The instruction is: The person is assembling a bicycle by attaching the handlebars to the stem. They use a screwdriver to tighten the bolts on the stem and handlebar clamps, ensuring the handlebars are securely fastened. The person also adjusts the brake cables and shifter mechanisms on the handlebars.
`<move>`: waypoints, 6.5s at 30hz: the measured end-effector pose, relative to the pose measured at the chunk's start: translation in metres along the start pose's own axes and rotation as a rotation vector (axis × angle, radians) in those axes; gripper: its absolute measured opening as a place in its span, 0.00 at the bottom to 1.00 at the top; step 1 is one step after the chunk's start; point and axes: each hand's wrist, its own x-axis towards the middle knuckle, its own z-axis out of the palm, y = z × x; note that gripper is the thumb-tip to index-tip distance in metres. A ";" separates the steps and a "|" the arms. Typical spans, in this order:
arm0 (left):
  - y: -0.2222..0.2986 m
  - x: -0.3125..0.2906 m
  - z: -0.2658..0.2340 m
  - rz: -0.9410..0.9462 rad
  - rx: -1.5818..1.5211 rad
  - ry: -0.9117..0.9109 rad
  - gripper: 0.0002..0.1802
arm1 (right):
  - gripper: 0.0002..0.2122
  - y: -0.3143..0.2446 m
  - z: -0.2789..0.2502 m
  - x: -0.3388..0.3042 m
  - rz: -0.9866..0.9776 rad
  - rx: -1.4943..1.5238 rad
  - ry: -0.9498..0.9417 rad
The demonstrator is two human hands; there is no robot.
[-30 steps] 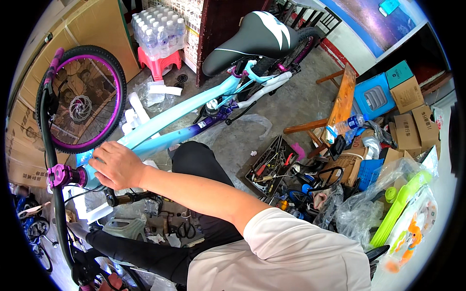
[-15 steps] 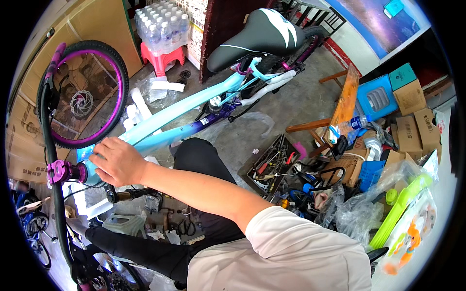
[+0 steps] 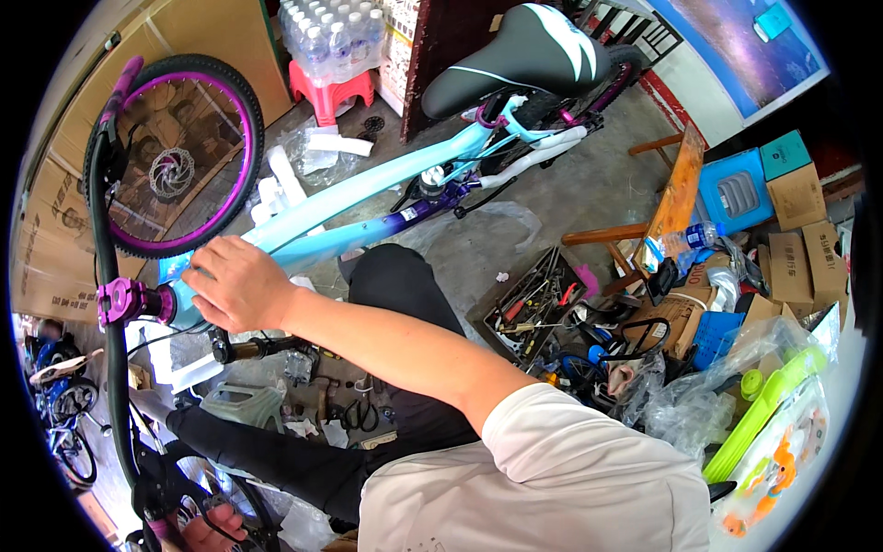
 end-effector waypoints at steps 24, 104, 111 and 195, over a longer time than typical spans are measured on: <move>-0.240 0.101 0.054 -0.167 -0.106 0.045 0.16 | 0.12 0.190 -0.319 -0.117 0.310 -1.008 -0.375; -0.349 0.300 -0.094 -0.485 1.255 0.912 0.59 | 0.15 0.000 -0.385 -0.508 1.508 -0.935 -0.603; -0.356 0.309 -0.085 -0.425 1.233 0.845 0.59 | 0.34 0.116 -0.409 -0.548 1.997 -0.453 0.101; 0.046 0.024 -0.032 0.919 0.338 0.154 0.26 | 0.32 -0.154 -0.013 0.081 -0.232 0.522 -0.441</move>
